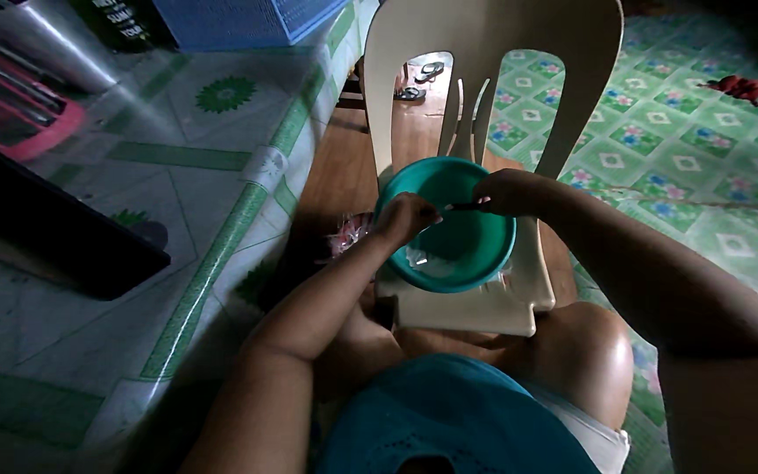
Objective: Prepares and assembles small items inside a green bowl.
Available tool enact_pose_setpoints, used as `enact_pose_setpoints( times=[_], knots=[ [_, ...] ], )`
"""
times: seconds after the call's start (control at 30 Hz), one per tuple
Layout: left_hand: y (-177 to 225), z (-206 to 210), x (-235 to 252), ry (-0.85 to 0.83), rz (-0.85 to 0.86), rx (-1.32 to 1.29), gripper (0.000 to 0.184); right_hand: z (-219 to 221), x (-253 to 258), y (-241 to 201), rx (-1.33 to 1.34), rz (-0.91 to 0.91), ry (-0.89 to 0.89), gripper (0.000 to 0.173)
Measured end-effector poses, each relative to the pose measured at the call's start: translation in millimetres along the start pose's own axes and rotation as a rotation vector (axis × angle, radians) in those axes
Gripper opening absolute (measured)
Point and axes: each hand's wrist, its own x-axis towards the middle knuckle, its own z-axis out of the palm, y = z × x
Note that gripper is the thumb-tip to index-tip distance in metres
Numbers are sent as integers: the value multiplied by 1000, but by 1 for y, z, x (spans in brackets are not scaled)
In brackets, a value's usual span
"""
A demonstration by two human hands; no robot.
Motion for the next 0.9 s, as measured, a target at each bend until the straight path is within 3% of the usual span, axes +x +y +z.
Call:
enact_pose_setpoints(
  times=[0.13, 0.27, 0.4, 0.57, 0.67, 0.8, 0.9],
  knots=[
    [0, 0, -2, -22, 84, -12, 28, -4, 7, -5, -100, -48, 59, 14],
    [-15, 13, 1, 99, 202, -190, 24, -30, 2, -33, -117, -70, 94, 18],
    [7, 0, -2, 47, 50, -225, 32, -40, 2, -53, -103, -208, 258, 11],
    [16, -5, -3, 134, 49, -260, 28, -63, -12, -87, -73, -187, 234, 14],
    [12, -9, -3, 125, 56, -290, 24, -67, -16, -78, -21, -233, 388, 14],
    [7, -17, -4, 136, 60, -303, 28, -78, -34, -57, 111, -115, 469, 16],
    [9, -27, -6, 163, 77, -342, 28, -41, -32, -26, 231, -69, 484, 16]
  ],
)
